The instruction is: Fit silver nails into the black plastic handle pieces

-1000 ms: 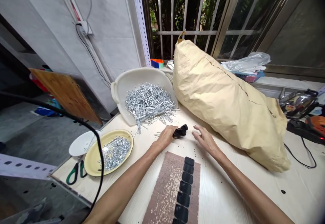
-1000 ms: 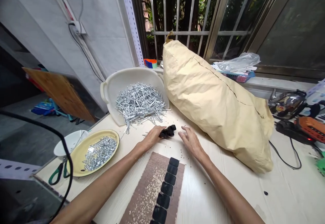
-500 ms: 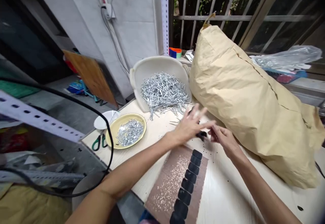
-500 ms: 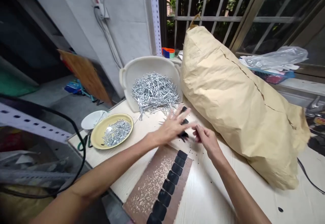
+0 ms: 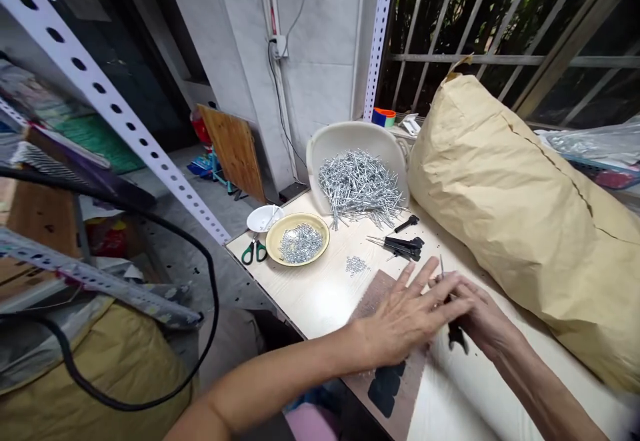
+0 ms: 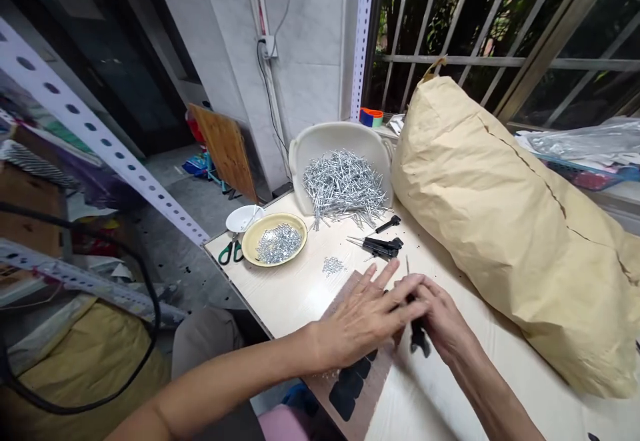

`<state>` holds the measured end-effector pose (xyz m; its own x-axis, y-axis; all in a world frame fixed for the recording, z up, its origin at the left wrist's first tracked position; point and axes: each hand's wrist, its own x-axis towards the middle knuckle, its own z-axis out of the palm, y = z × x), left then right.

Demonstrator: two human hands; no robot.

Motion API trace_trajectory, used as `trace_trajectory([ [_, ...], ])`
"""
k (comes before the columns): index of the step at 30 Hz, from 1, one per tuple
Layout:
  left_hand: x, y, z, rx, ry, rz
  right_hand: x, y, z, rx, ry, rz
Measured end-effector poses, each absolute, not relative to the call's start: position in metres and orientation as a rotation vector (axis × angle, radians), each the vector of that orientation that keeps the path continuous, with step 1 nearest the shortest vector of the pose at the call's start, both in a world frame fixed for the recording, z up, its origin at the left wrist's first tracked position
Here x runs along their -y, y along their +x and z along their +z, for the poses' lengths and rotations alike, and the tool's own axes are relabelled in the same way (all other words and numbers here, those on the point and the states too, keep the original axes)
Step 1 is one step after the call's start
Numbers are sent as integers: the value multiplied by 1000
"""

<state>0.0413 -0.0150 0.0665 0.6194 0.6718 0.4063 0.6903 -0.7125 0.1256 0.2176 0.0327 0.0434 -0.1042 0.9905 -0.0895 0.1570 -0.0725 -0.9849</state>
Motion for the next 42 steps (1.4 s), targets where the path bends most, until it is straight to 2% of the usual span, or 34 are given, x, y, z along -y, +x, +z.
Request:
trace_trajectory([
  [5,28,-12,51,1754,-2717,-957,-27,238,36,1390,-1519,1036],
  [9,44,-35,28,2035,-2612,-1236,-13,255,5,1562,-1574,865],
  [12,52,-48,10,2190,-2459,-1290,-4,265,-16,1768,-1536,663],
  [17,24,-52,-2,2213,-2403,-1070,-3,276,-28,1978,-1418,378],
  [25,-38,-27,-17,1950,-2483,-511,6,284,-15,2000,-1352,350],
  [34,-63,-32,-28,1803,-2689,-464,5,280,-4,1926,-1334,358],
  [36,-65,-31,-27,1848,-2686,-588,0,271,1,1924,-1309,362],
  [38,-64,-28,-23,2026,-2619,-912,-7,257,7,1939,-1272,374],
  [40,-60,-24,-15,2314,-2479,-1469,-14,239,14,1960,-1212,421],
  [42,-52,-19,-5,2602,-2255,-2184,-19,218,22,1983,-1138,466],
])
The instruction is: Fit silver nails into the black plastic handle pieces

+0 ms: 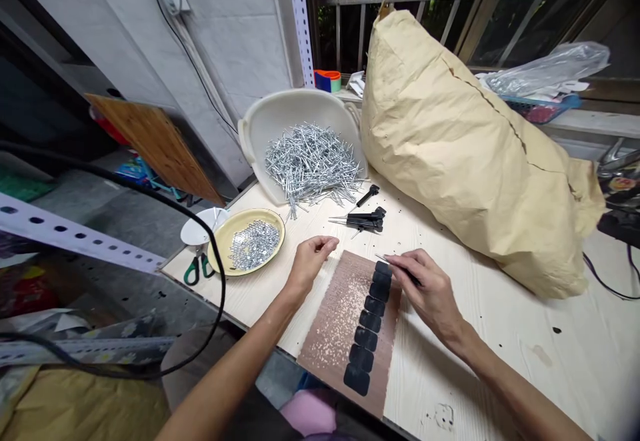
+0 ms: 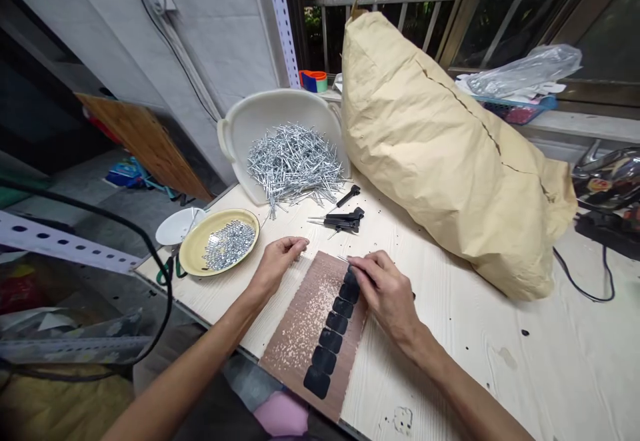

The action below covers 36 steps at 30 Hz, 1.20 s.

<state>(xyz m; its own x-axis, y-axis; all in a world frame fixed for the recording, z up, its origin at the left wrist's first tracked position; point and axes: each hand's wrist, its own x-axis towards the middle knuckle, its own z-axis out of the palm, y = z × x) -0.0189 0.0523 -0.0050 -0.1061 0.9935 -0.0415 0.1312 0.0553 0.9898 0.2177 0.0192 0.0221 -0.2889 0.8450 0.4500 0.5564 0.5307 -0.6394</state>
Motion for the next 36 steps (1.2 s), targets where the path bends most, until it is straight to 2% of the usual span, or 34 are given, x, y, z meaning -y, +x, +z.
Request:
trace_trajectory([
  [3,-37,-12,12,-1014,671,1173,-23,189,32,2065,-1098,444],
  [7,-18,-10,28,-808,453,1165,-21,169,39,2198,-1155,334],
  [21,-3,-10,29,-756,426,1204,-10,164,58,2357,-1213,115],
  [36,-5,-2,27,-960,646,1194,-9,171,56,2448,-1263,-115],
])
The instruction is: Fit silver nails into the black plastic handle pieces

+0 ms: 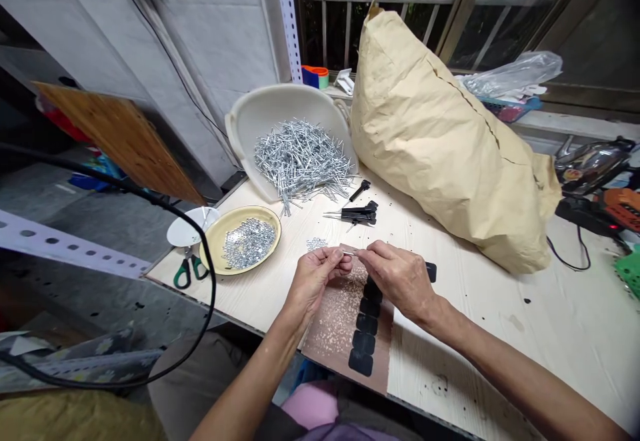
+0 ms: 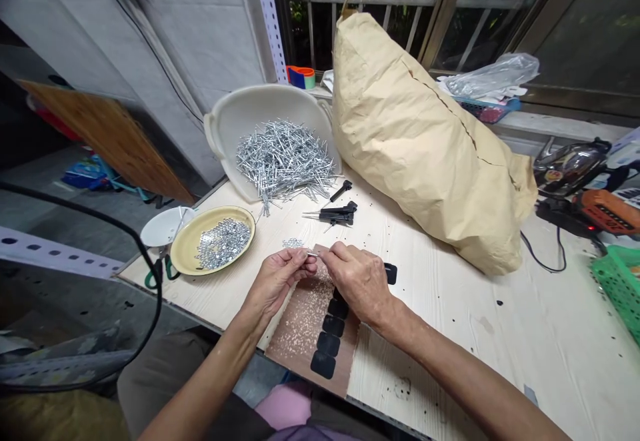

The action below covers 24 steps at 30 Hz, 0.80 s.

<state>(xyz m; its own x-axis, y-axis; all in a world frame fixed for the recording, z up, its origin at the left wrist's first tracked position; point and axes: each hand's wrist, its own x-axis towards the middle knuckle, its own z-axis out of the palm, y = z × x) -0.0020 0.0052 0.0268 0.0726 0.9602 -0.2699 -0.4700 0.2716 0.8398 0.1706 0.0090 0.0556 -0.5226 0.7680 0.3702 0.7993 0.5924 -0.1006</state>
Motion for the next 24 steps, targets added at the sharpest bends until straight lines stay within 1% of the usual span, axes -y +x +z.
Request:
trace_trajectory([
  [2,-6,-1,23,-1015,737,1210,-10,173,52,2443,-1304,-34],
  [6,-7,0,19,-1143,932,1241,-13,177,46,2354,-1359,316],
  [8,-8,0,19,-1131,942,1212,-13,178,44,2288,-1347,399],
  [10,-9,0,19,-1078,884,1171,-11,178,42,2278,-1345,321],
  [14,-11,-1,15,-1073,871,1153,-8,176,37,2349,-1376,-9],
  [20,-10,-2,12,-1089,896,1127,-10,173,26,2364,-1291,-249],
  [22,-9,-2,13,-1093,885,1129,-11,172,24,2390,-1289,-265],
  [24,-9,-3,13,-1106,886,1148,-13,170,24,2404,-1341,-131],
])
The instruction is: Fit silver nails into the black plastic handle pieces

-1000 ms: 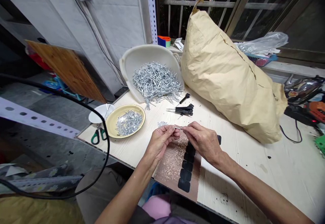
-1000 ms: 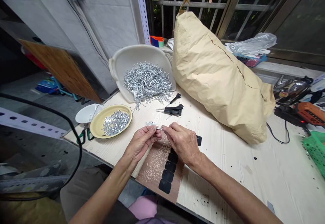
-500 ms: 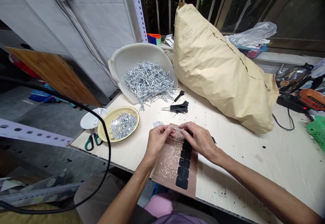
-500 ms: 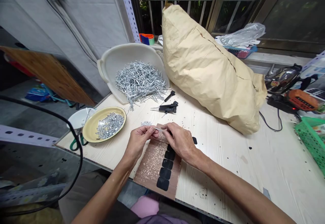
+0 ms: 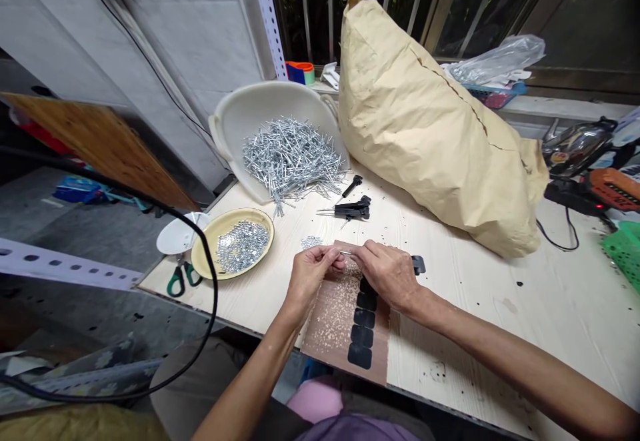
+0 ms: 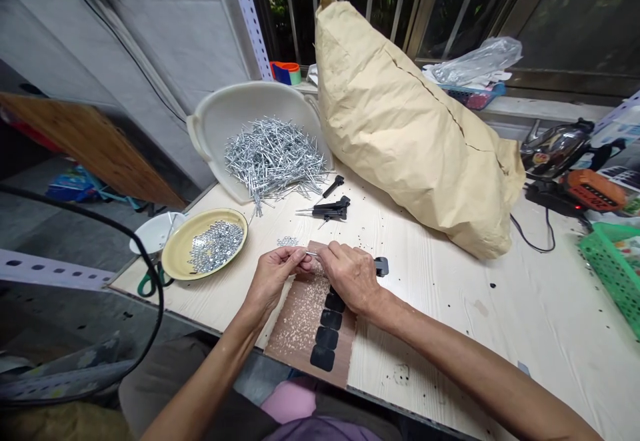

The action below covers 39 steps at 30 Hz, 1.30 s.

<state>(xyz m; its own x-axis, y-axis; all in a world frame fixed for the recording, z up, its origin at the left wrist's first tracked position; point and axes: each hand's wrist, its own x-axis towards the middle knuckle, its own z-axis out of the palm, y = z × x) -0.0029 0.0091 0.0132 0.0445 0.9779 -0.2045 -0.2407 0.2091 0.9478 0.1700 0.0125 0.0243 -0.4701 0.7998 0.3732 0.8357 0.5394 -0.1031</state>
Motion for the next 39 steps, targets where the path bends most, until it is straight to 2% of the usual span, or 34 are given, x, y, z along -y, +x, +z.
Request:
trace_trajectory([
  [4,-11,-5,11,-1111,857,1159,-15,168,27,2358,-1400,241],
  [9,-14,-5,6,-1112,772,1125,-20,167,25,2460,-1356,31],
  [15,-17,-7,9,-1134,829,1177,-29,164,24,2324,-1355,446],
  [22,-14,-7,14,-1160,849,1192,-21,165,25,2428,-1216,-153],
  [26,-11,-10,17,-1183,909,1188,-20,163,24,2418,-1239,-57],
  [30,-10,-12,17,-1188,906,1192,-22,159,26,2313,-1396,412],
  [32,-11,-12,17,-1182,874,1198,-22,159,27,2261,-1379,526],
  [37,-12,-11,17,-1136,831,1147,-22,162,26,2359,-1320,200],
  [39,-12,-12,16,-1141,843,1146,-22,163,26,2381,-1352,257],
])
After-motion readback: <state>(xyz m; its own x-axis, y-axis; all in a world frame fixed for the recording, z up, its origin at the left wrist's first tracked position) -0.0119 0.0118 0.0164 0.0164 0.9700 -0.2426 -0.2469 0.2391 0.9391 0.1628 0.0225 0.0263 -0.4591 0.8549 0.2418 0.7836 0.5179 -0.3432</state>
